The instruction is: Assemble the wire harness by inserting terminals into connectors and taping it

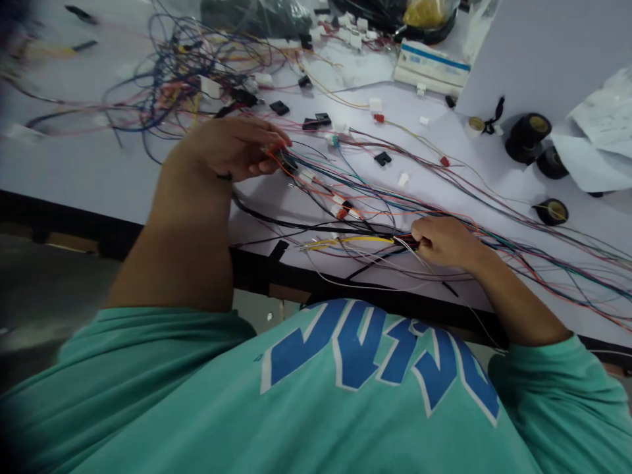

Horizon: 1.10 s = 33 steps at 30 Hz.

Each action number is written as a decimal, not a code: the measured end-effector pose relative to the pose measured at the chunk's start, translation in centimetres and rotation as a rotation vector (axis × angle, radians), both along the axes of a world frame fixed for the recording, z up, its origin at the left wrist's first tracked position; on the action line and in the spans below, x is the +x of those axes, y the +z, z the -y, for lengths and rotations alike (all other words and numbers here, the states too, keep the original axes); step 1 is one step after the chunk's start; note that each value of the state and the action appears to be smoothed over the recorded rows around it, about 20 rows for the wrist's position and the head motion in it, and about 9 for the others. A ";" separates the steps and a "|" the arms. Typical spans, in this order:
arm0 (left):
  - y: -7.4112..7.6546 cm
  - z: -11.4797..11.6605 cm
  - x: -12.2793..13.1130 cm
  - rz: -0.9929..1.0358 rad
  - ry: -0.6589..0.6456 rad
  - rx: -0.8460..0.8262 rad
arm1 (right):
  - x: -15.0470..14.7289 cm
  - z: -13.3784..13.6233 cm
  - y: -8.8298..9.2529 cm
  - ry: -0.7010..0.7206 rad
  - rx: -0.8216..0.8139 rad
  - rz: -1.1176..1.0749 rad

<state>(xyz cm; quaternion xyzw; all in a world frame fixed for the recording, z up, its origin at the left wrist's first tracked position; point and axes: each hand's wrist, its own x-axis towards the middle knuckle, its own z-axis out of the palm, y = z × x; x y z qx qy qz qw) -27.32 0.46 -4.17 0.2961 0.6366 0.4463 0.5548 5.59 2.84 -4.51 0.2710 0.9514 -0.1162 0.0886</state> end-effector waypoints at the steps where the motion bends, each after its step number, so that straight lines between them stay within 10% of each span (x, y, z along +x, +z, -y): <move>1: 0.0 0.0 -0.1 -0.006 0.000 -0.007 | 0.1 -0.1 -0.2 -0.005 -0.019 -0.024; 25: -0.7 -0.4 -0.6 0.009 -0.084 0.019 | -0.4 1.1 -0.3 -0.040 0.043 -0.042; 33: -1.0 -0.6 -0.9 0.002 -0.074 -0.024 | 0.3 0.3 -1.2 -0.069 -0.171 -0.276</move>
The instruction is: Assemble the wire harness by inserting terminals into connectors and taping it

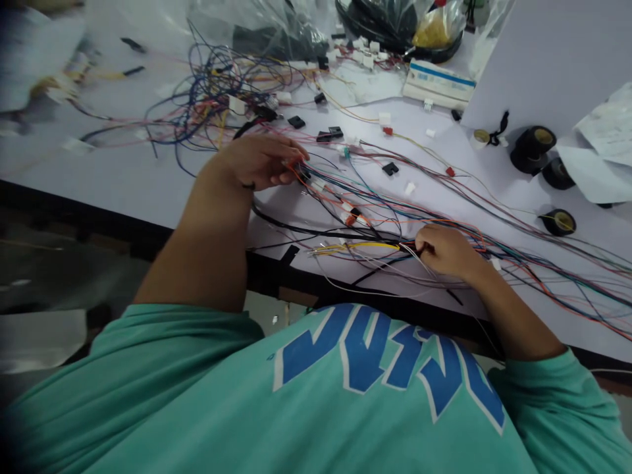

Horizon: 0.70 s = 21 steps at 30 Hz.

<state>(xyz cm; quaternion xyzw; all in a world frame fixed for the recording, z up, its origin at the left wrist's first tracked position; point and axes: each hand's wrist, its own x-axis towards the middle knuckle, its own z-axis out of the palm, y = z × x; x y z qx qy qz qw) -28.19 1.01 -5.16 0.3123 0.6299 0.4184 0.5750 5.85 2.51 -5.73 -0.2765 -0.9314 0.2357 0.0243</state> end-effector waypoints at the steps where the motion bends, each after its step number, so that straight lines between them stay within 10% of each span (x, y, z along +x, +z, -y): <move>1: 0.0 0.0 0.0 -0.006 0.014 -0.006 | 0.0 -0.1 0.0 -0.020 -0.038 -0.003; 12: -0.5 -0.1 -0.5 -0.007 0.004 -0.026 | 0.2 -0.5 -0.3 -0.228 -0.522 -0.202; 21: -0.3 0.0 -0.2 -0.002 0.035 -0.025 | 0.3 -0.3 -0.3 -0.133 -0.413 -0.172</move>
